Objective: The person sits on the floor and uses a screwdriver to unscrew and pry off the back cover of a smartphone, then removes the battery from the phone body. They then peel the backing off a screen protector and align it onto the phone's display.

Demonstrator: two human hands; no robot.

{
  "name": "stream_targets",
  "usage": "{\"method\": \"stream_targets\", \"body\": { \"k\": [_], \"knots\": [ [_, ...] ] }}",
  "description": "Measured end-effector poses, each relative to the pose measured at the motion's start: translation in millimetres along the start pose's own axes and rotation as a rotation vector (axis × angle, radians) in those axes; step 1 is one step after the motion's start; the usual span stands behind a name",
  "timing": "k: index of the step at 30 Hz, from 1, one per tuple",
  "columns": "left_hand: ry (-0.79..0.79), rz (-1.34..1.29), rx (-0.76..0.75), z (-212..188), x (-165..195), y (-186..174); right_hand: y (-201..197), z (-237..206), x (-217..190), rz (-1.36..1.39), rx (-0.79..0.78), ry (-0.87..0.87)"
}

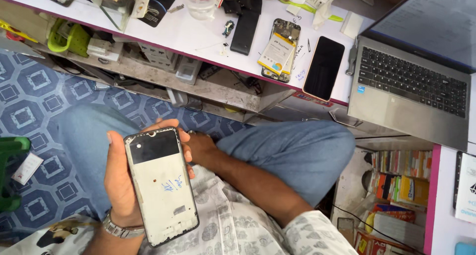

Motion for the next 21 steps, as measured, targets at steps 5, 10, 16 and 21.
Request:
{"method": "stream_targets", "body": {
  "k": [5,10,16,21],
  "knots": [
    [0.006,0.038,-0.021,11.6,-14.1,3.1,27.0,-13.9,31.0,0.080,0.000,-0.018],
    [-0.062,0.031,0.003,23.1,-24.9,-0.9,22.2,-18.2,40.0,-0.066,0.074,-0.113],
    [-0.096,0.058,0.020,44.7,-17.8,-1.7,-23.5,-39.0,52.9,-0.126,0.072,-0.021],
    [-0.187,0.063,0.022,75.2,-22.1,-3.8,-81.3,-96.5,67.8,0.109,0.389,-0.125]
  ]
}}
Point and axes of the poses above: each hand's wrist, its own z-axis towards the middle knuckle, its own y-axis out of the palm, x = y × z, the point moved 5 cm from there along z, towards the middle knuckle, and after that the axes turned 2 degrees about x, right-handed, at the moved point
